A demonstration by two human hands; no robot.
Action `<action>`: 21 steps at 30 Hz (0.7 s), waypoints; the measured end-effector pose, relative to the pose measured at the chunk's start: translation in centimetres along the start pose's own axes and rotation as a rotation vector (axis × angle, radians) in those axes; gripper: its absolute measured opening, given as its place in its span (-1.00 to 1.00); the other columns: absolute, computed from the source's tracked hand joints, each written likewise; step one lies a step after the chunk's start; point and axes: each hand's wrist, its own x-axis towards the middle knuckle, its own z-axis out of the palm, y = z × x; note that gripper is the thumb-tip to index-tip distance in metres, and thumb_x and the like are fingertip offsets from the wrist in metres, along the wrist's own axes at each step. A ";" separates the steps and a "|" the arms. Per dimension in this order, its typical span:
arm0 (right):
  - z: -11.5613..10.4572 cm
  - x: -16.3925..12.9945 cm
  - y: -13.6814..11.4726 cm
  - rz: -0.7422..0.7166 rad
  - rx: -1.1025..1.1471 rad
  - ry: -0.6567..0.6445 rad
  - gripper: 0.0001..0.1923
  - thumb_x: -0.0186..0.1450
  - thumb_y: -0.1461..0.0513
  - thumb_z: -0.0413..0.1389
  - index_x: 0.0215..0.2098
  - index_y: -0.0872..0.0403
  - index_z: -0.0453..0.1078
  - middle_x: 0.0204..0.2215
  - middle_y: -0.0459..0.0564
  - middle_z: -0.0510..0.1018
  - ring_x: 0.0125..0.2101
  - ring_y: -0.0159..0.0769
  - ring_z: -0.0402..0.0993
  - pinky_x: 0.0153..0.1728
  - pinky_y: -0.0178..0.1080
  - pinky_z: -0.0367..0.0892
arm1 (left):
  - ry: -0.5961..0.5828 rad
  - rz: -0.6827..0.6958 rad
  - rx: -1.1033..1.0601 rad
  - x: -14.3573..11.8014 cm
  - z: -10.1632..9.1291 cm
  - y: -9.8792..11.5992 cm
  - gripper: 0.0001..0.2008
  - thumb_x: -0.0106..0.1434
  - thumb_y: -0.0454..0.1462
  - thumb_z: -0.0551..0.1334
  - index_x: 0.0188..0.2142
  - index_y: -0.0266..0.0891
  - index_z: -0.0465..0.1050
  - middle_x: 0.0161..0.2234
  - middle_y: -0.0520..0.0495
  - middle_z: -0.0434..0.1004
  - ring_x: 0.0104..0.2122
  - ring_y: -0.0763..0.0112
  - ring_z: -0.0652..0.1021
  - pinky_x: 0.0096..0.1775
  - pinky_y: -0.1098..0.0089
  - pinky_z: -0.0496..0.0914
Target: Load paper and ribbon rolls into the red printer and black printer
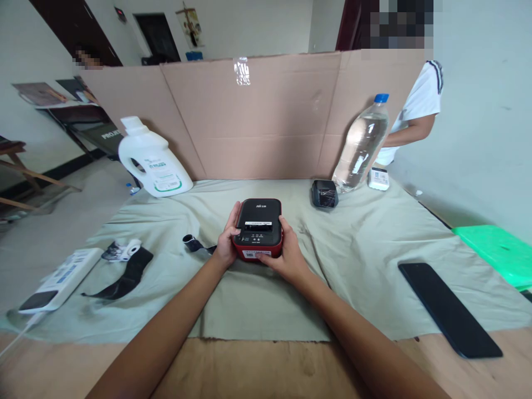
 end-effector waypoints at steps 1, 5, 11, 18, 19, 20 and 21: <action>0.0 0.0 0.0 0.001 0.005 -0.005 0.20 0.09 -0.03 0.40 0.47 -0.01 -0.21 0.32 0.23 0.20 0.29 0.12 0.23 0.32 0.21 0.13 | 0.004 -0.002 0.015 0.0 0.0 0.0 -0.10 0.03 -0.30 0.09 0.43 -0.08 0.05 0.43 0.09 0.11 0.40 0.26 0.19 0.36 0.16 0.17; -0.1 0.0 -0.2 0.012 0.015 -0.010 0.20 0.09 -0.03 0.40 0.47 0.00 -0.19 0.32 0.23 0.21 0.28 0.10 0.23 0.32 0.19 0.14 | 0.007 -0.011 0.029 -0.1 0.0 0.1 -0.07 0.03 -0.30 0.08 0.45 -0.07 0.00 0.44 0.10 0.07 0.41 0.26 0.15 0.37 0.20 0.16; -0.2 0.1 -0.3 0.033 0.021 -0.002 0.22 0.05 -0.04 0.42 0.46 0.00 -0.16 0.31 0.23 0.22 0.27 0.13 0.25 0.31 0.21 0.14 | -0.016 -0.025 0.018 -0.2 -0.1 0.3 -0.01 0.02 -0.31 0.09 0.48 -0.06 -0.15 0.47 0.07 -0.03 0.43 0.28 0.09 0.38 0.26 0.10; -0.3 0.0 -0.3 0.049 0.033 -0.011 0.20 0.06 -0.04 0.42 0.46 -0.01 -0.16 0.34 0.22 0.19 0.30 0.12 0.22 0.32 0.20 0.14 | -0.029 -0.012 -0.033 -0.2 -0.3 0.0 -0.02 0.05 -0.33 0.11 0.47 -0.02 -0.14 0.47 0.05 -0.03 0.43 0.24 0.08 0.39 0.20 0.07; -0.4 0.0 -0.3 0.055 0.031 -0.014 0.21 0.06 -0.04 0.42 0.46 -0.02 -0.16 0.34 0.21 0.20 0.30 0.12 0.23 0.32 0.20 0.14 | -0.032 -0.003 -0.049 -0.2 -0.4 -0.2 -0.04 0.05 -0.33 0.12 0.46 -0.03 -0.10 0.47 0.05 -0.02 0.44 0.24 0.08 0.40 0.21 0.05; -0.4 -0.1 -0.3 0.062 0.030 -0.016 0.21 0.06 -0.05 0.42 0.46 -0.02 -0.17 0.34 0.21 0.20 0.30 0.12 0.23 0.32 0.20 0.14 | -0.033 0.007 -0.064 -0.2 -0.4 -0.3 -0.06 0.06 -0.33 0.12 0.46 -0.05 -0.07 0.47 0.04 -0.01 0.44 0.25 0.08 0.40 0.22 0.02; -0.4 -0.1 -0.4 0.070 0.029 -0.016 0.21 0.06 -0.05 0.42 0.46 -0.03 -0.17 0.34 0.21 0.21 0.29 0.12 0.24 0.32 0.20 0.15 | -0.036 0.015 -0.078 -0.3 -0.4 -0.5 -0.08 0.06 -0.33 0.12 0.45 -0.07 -0.04 0.46 0.04 0.00 0.44 0.26 0.08 0.40 0.24 0.01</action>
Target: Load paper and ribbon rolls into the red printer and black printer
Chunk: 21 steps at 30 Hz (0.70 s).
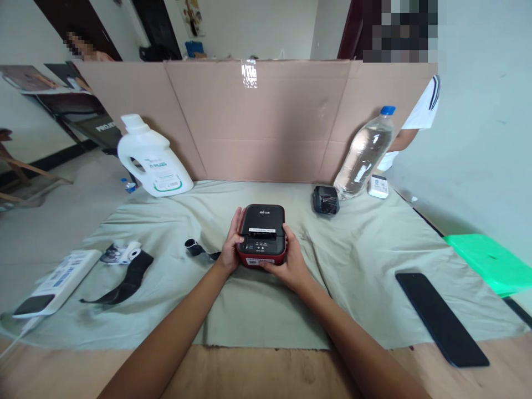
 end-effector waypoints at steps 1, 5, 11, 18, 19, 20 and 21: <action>0.0 0.0 0.0 0.007 -0.003 0.002 0.22 0.06 -0.05 0.42 0.46 -0.03 -0.17 0.34 0.21 0.21 0.29 0.12 0.24 0.31 0.21 0.15 | -0.003 0.005 -0.010 0.0 0.0 -0.1 -0.09 0.07 -0.33 0.12 0.45 -0.08 -0.02 0.46 0.04 0.02 0.43 0.26 0.08 0.40 0.25 0.01; -0.2 0.0 -0.3 0.013 -0.027 -0.005 0.23 0.06 -0.06 0.42 0.47 -0.03 -0.19 0.36 0.23 0.17 0.32 0.13 0.19 0.33 0.22 0.12 | -0.001 -0.003 0.015 -0.2 0.0 -0.3 -0.12 0.11 -0.31 0.10 0.45 -0.09 -0.02 0.45 0.07 0.04 0.43 0.28 0.10 0.39 0.26 0.05; -0.9 -0.3 -0.2 -0.063 -0.078 -0.045 0.05 0.26 -0.15 0.22 0.49 -0.05 -0.21 0.49 0.17 -0.18 0.47 0.09 -0.25 0.41 0.21 -0.18 | 0.004 0.003 -0.037 -0.3 -0.1 -0.8 -0.11 0.11 -0.30 0.13 0.45 -0.07 -0.01 0.46 0.10 0.01 0.44 0.24 0.06 0.41 0.25 -0.01; -1.5 -0.4 -0.9 -0.066 -0.001 -0.116 -0.08 0.39 -0.16 0.02 0.51 -0.06 -0.31 0.51 0.08 -0.20 0.48 0.00 -0.27 0.43 0.11 -0.18 | -0.047 0.010 -0.142 -0.5 -0.1 -0.8 -0.20 0.19 -0.27 0.17 0.43 0.00 0.06 0.44 0.12 0.09 0.43 0.19 0.08 0.41 0.21 -0.01; -1.5 -0.3 -1.1 -0.069 -0.008 -0.116 -0.10 0.41 -0.16 0.00 0.51 -0.06 -0.31 0.51 0.07 -0.21 0.48 -0.01 -0.28 0.43 0.10 -0.18 | -0.053 0.006 -0.149 -0.6 -0.1 -0.8 -0.20 0.20 -0.27 0.16 0.43 0.00 0.06 0.43 0.11 0.09 0.43 0.18 0.09 0.41 0.20 0.00; -1.6 -0.3 -1.3 -0.073 -0.017 -0.114 -0.11 0.41 -0.15 -0.01 0.51 -0.05 -0.30 0.51 0.08 -0.22 0.48 -0.01 -0.28 0.43 0.10 -0.18 | -0.056 0.002 -0.155 -0.6 -0.1 -0.7 -0.21 0.21 -0.27 0.17 0.43 -0.01 0.06 0.43 0.10 0.10 0.43 0.18 0.10 0.40 0.20 0.00; -1.6 -0.3 -1.5 -0.081 -0.026 -0.111 -0.11 0.41 -0.16 -0.02 0.51 -0.04 -0.30 0.51 0.08 -0.22 0.48 -0.01 -0.28 0.43 0.10 -0.18 | -0.056 0.000 -0.158 -0.6 -0.1 -0.7 -0.21 0.21 -0.27 0.17 0.43 -0.01 0.06 0.43 0.09 0.11 0.42 0.18 0.11 0.40 0.21 0.00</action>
